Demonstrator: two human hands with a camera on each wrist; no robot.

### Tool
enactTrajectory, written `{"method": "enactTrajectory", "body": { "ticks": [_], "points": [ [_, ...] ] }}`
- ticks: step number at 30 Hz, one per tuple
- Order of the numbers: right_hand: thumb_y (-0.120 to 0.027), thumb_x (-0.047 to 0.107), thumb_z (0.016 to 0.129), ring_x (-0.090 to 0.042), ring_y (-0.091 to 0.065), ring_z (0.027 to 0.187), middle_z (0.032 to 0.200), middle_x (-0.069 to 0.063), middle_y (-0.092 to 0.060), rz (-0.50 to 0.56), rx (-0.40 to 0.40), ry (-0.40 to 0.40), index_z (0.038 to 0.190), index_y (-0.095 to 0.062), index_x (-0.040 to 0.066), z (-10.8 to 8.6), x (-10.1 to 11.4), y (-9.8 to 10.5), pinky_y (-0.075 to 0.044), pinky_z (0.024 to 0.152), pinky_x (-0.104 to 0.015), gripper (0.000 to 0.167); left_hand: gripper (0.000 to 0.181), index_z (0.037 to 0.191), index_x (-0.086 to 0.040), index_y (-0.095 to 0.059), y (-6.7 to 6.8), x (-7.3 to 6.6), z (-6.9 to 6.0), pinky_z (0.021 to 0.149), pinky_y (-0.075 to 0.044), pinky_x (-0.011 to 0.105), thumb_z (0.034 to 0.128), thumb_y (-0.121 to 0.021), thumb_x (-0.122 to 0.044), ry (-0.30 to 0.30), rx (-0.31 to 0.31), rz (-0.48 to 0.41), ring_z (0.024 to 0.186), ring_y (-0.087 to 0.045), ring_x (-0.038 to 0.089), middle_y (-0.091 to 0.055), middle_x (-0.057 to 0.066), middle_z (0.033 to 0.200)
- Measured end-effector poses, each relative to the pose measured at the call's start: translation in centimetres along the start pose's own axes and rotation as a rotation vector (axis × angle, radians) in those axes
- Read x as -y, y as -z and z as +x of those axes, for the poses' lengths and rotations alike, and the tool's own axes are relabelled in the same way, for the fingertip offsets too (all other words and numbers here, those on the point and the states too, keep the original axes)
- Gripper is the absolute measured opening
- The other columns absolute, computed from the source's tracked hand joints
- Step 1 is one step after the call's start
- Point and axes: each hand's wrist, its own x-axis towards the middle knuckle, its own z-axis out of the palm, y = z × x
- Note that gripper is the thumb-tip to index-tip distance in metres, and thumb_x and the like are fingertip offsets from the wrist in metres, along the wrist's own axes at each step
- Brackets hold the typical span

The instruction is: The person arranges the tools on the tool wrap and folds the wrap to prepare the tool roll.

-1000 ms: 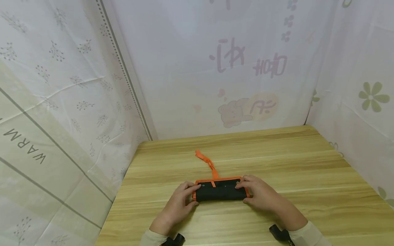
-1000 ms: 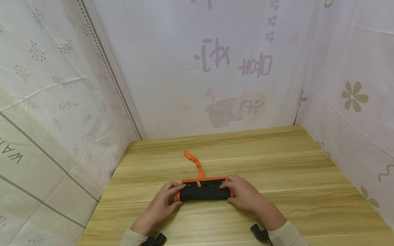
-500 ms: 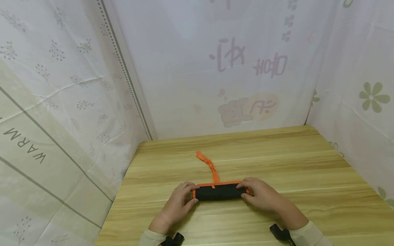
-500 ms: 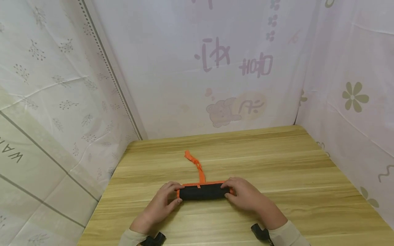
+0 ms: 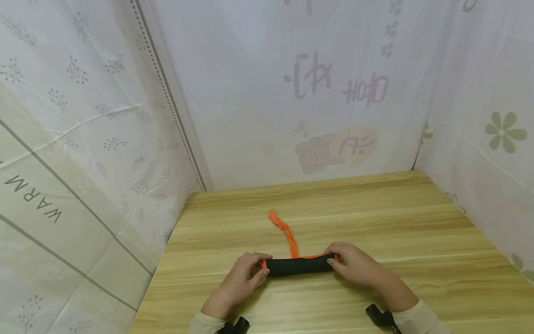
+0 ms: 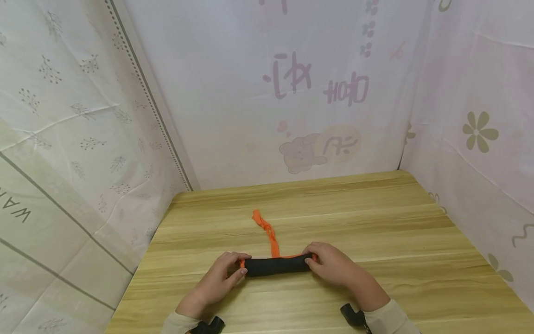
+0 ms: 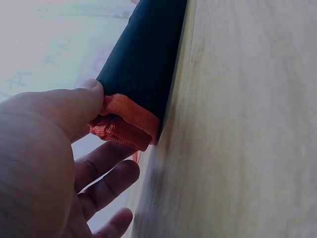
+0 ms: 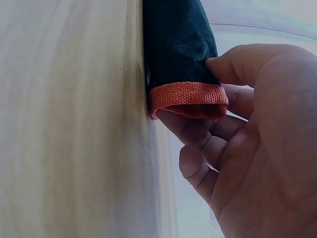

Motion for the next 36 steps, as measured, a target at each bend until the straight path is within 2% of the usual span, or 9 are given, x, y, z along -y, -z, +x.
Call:
{"method": "enactTrajectory", "body": {
  "ticks": [6,10,14,17,20,25,31,34,36],
  "points": [
    [-0.071,0.021,0.102,-0.008,-0.06,0.096,0.11,0.016,-0.064,0.0,-0.025,0.014,0.115,-0.07,0.028,-0.1,-0.1,0.0,-0.052,0.081,-0.034,0.015,0.033,0.135,-0.02,-0.066,0.0,-0.2,0.0,0.09,-0.048,0.039,0.1047,-0.066,-0.033,0.026,0.012,0.007,0.099,-0.056,0.008,-0.064,-0.02,0.108],
    [-0.08,0.022,0.096,-0.007,-0.058,0.095,0.113,0.018,-0.062,-0.041,-0.051,0.041,0.122,-0.069,0.028,-0.4,-0.4,0.0,-0.052,0.082,-0.033,0.029,0.03,0.133,-0.02,-0.066,-0.1,-0.4,0.2,0.097,-0.047,0.045,0.1062,-0.064,-0.034,0.038,0.009,0.018,0.104,-0.056,0.008,-0.064,-0.018,0.113],
    [-0.09,0.022,0.084,-0.008,-0.059,0.108,0.12,0.019,-0.06,-0.076,-0.033,0.049,0.125,-0.064,0.035,-0.6,-0.6,-0.1,-0.053,0.09,-0.039,0.051,0.029,0.132,-0.023,-0.066,-0.2,-0.5,0.3,0.108,-0.04,0.052,0.1066,-0.062,-0.037,0.059,0.004,0.033,0.112,-0.057,0.012,-0.067,-0.015,0.12],
    [-0.093,0.02,0.08,-0.012,-0.059,0.115,0.125,0.016,-0.06,-0.086,-0.008,0.04,0.127,-0.062,0.038,-0.6,-0.6,-0.1,-0.052,0.095,-0.044,0.059,0.029,0.131,-0.023,-0.067,-0.2,-0.4,0.3,0.113,-0.034,0.057,0.1065,-0.062,-0.038,0.07,-0.001,0.04,0.115,-0.058,0.016,-0.068,-0.014,0.121],
    [-0.093,0.018,0.081,-0.015,-0.059,0.119,0.128,0.013,-0.061,-0.091,0.004,0.028,0.127,-0.063,0.036,-0.6,-0.7,-0.2,-0.052,0.097,-0.046,0.058,0.03,0.131,-0.021,-0.068,-0.2,-0.3,0.3,0.114,-0.032,0.059,0.1072,-0.061,-0.037,0.075,-0.003,0.038,0.114,-0.059,0.016,-0.069,-0.018,0.111],
    [-0.091,0.02,0.083,-0.012,-0.06,0.114,0.124,0.014,-0.063,-0.076,0.013,0.04,0.126,-0.063,0.035,-0.5,-0.9,-0.2,-0.052,0.095,-0.043,0.053,0.03,0.131,-0.016,-0.068,-0.2,-0.2,0.3,0.108,-0.037,0.054,0.1086,-0.059,-0.034,0.074,-0.006,0.012,0.103,-0.058,0.011,-0.066,-0.025,0.094],
    [-0.087,0.022,0.089,-0.007,-0.057,0.098,0.116,0.018,-0.062,-0.039,0.021,0.052,0.12,-0.064,0.038,-0.5,-1.0,-0.1,-0.05,0.081,-0.032,0.042,0.024,0.13,-0.014,-0.065,-0.3,-0.1,0.4,0.087,-0.056,0.035,0.1082,-0.061,-0.022,0.021,-0.017,-0.128,0.096,-0.065,0.01,-0.066,-0.008,0.111],
    [-0.084,0.023,0.092,-0.008,-0.056,0.093,0.114,0.019,-0.061,-0.034,0.019,0.059,0.121,-0.066,0.036,-0.5,-1.0,-0.1,-0.049,0.078,-0.03,0.037,0.028,0.131,-0.017,-0.066,-0.2,0.0,0.4,0.092,-0.055,0.037,0.1033,-0.07,-0.02,-0.015,-0.027,-0.141,0.107,-0.066,0.014,-0.064,-0.004,0.124],
    [-0.085,0.023,0.091,-0.009,-0.056,0.092,0.114,0.019,-0.06,-0.03,0.021,0.065,0.121,-0.067,0.035,-0.5,-1.0,-0.1,-0.049,0.077,-0.03,0.037,0.04,0.134,-0.017,-0.067,-0.2,0.0,0.4,0.101,-0.052,0.038,0.0962,-0.079,-0.02,-0.019,-0.022,-0.125,0.118,-0.062,0.016,-0.064,-0.005,0.129]
  ]
}}
